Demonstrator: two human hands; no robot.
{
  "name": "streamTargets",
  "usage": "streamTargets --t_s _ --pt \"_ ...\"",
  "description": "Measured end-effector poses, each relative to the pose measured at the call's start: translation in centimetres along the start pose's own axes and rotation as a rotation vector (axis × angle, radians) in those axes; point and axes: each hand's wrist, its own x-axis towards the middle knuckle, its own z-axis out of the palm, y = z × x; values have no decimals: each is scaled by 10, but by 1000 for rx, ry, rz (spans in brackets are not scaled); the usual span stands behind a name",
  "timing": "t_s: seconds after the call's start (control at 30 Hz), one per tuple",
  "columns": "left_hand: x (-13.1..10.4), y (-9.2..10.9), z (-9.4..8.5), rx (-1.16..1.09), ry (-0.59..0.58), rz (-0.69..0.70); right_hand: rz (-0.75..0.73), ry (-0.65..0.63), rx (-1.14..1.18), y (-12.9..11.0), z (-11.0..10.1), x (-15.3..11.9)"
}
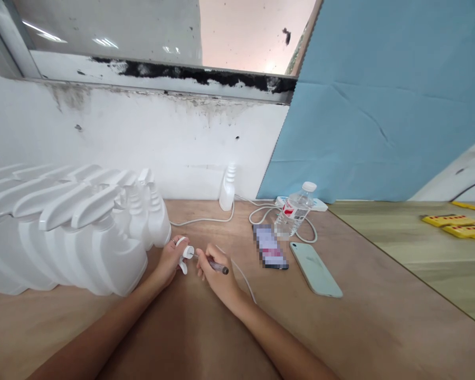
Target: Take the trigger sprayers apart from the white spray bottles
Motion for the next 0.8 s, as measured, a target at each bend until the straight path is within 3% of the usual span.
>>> streamTargets --t_s 0.1,0.33,0.53,0.8 --pt "-1 -2 0 119 -4 96 -4 46 79 3 6 -3" --pt "-4 1 1 155 -56 147 123 77 302 2 5 0" --pt "-5 5 1 139 -100 33 238 20 500 8 1 3" --pt "-3 7 0 21 -9 13 242 30 729 2 13 -2"
